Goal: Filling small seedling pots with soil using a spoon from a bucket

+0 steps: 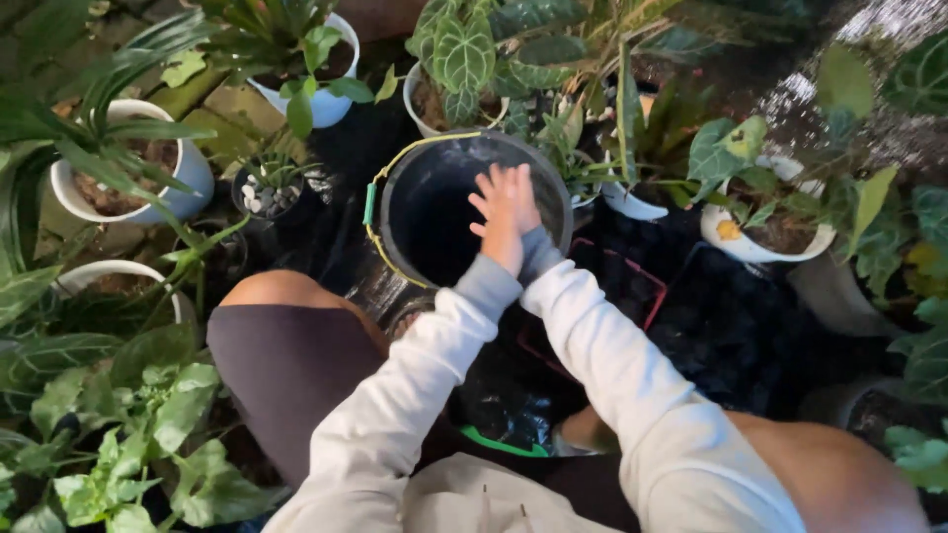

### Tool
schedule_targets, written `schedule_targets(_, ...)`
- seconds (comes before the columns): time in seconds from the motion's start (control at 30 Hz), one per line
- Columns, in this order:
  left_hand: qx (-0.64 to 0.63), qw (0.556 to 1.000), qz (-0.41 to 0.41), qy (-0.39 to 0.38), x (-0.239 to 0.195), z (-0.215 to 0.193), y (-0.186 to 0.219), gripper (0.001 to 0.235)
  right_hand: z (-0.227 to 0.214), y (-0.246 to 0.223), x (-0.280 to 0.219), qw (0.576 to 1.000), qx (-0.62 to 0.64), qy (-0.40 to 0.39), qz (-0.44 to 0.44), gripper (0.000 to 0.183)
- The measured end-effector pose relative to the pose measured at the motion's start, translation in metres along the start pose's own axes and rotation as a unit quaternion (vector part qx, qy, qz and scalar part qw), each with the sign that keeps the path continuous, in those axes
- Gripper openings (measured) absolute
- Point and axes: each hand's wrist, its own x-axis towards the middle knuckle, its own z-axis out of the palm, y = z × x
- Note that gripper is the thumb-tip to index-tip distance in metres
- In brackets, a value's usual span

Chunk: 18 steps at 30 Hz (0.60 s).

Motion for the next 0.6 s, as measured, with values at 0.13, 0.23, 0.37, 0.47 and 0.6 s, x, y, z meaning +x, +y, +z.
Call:
schedule_targets(0.13, -0.566, 0.807, 0.004, -0.168, 0.071, -0.144, -0.076, 0.045, 0.049, -0.020, -0.051, 0.980, 0.109, -0.168, -0.021, 0.057)
schedule_targets(0.23, -0.701, 0.677, -0.115, -0.190, 0.110, -0.165, -0.101, 0.056, 0.071, -0.037, -0.089, 0.964, -0.013, -0.246, -0.101, 0.052)
schedule_targets(0.37, -0.815, 0.298, -0.372, -0.329, 0.112, -0.155, -0.115, 0.068, 0.047, 0.006, -0.064, 0.878, -0.341, -0.195, -0.274, 0.050)
schedule_targets(0.47, -0.824, 0.390, -0.305, -0.277, 0.092, -0.162, -0.074, 0.073, 0.050, -0.038, -0.064, 0.658, -0.593, -0.033, -0.463, 0.055)
schedule_targets(0.6, -0.800, 0.420, -0.236, -0.358, 0.069, -0.238, -0.073, 0.073, 0.007, -0.033, -0.007, 0.965, -0.093, -0.094, -0.226, 0.037)
